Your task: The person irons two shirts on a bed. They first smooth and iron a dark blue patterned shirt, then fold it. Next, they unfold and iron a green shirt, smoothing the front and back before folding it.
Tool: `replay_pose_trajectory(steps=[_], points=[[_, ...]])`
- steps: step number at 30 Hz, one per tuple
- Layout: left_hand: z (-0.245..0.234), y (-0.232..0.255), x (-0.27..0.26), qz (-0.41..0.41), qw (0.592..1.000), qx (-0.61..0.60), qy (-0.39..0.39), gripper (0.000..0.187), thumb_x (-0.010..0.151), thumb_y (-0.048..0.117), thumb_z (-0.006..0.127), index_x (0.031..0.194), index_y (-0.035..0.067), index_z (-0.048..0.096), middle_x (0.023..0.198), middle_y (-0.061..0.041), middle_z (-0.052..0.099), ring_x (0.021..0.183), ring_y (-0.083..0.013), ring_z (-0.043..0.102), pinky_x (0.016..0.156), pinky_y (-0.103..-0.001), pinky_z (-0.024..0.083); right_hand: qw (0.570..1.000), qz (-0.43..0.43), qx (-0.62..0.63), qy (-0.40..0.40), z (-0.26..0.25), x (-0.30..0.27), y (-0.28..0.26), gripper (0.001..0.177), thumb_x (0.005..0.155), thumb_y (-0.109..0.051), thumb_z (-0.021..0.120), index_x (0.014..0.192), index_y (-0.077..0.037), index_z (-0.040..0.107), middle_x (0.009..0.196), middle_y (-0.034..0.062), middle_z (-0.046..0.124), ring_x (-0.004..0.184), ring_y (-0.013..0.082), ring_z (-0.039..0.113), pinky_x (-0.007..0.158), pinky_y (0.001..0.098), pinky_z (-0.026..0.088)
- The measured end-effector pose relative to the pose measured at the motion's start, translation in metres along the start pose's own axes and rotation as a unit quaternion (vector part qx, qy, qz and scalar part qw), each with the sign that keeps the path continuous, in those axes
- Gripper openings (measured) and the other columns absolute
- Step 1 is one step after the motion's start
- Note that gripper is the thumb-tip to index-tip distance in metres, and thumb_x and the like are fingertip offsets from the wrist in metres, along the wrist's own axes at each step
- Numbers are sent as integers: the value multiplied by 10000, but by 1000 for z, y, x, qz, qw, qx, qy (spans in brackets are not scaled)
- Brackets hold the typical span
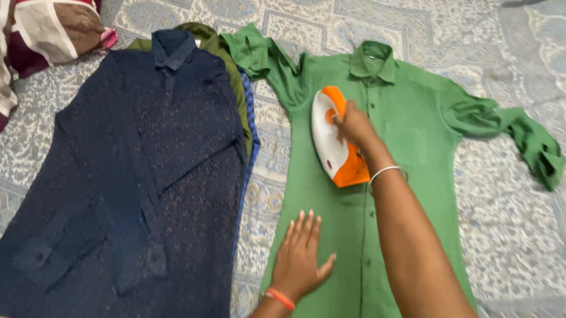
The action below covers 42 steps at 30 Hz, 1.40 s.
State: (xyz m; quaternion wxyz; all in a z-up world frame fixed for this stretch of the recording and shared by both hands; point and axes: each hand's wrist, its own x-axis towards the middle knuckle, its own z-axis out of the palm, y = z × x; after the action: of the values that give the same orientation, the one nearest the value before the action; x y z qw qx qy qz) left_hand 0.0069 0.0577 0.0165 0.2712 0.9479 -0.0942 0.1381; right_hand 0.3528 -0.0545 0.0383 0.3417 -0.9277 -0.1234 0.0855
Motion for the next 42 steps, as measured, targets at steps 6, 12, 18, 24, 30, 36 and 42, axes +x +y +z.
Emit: replay_pose_trajectory(steps=[6, 12, 18, 24, 30, 36, 42], points=[[1, -3, -7, 44, 994, -38, 93, 636, 931, 291, 676, 1468, 9, 485, 1602, -240, 390, 1508, -394, 360, 1255, -521, 259, 999, -46, 8, -28, 27, -106, -15, 443, 974, -252, 605, 1264, 29, 426, 762, 190, 704, 604, 314, 727, 597, 458, 576], [1, -5, -29, 45, 962, -165, 215, 498, 999, 228, 600, 1455, 59, 494, 1664, -231, 320, 1548, -425, 341, 1288, -522, 286, 997, 17, 43, -65, 41, -222, -53, 585, 969, -283, 592, 1408, 28, 364, 778, 237, 713, 603, 338, 725, 583, 461, 584], [-8, -16, -38, -16, 921, -297, 251, 608, 1033, 412, 495, 1492, 14, 465, 1653, -242, 366, 1552, -417, 354, 1283, -498, 276, 985, -171, 0, 29, 60, -301, -46, 606, 942, -246, 664, 1371, 90, 400, 847, 297, 691, 708, 446, 689, 609, 506, 561], [-8, -20, -40, -33, 934, -299, 193, 706, 1015, 539, 465, 1499, 25, 484, 1646, -243, 395, 1541, -398, 387, 1261, -472, 314, 996, -37, -1, -85, 40, -365, -71, 573, 985, -270, 603, 1388, 75, 388, 849, 261, 718, 680, 383, 710, 643, 490, 560], [-16, -13, -39, -39, 955, -260, 137, 721, 1004, 539, 468, 1525, 41, 442, 1664, -222, 351, 1541, -393, 356, 1253, -472, 300, 991, 36, 22, -125, -3, -408, -81, 634, 954, -328, 615, 1463, -24, 390, 1012, 181, 700, 603, 286, 725, 610, 420, 586], [-15, 6, -29, -10, 995, -63, 76, 712, 947, 433, 621, 1537, 83, 431, 1671, -194, 327, 1577, -376, 254, 1291, -526, 155, 978, 135, 140, -74, -58, -435, -48, 627, 965, -283, 621, 1536, -110, 428, 750, 122, 677, 616, 182, 626, 633, 334, 566], [13, 54, -18, 68, 996, -40, -29, 770, 904, 407, 704, 1532, 68, 415, 1648, -243, 299, 1538, -384, 257, 1256, -545, 150, 953, 123, 247, 126, -133, -451, -33, 435, 1004, -151, 549, 1425, -47, 522, 770, 41, 600, 642, 135, 585, 591, 280, 502]])
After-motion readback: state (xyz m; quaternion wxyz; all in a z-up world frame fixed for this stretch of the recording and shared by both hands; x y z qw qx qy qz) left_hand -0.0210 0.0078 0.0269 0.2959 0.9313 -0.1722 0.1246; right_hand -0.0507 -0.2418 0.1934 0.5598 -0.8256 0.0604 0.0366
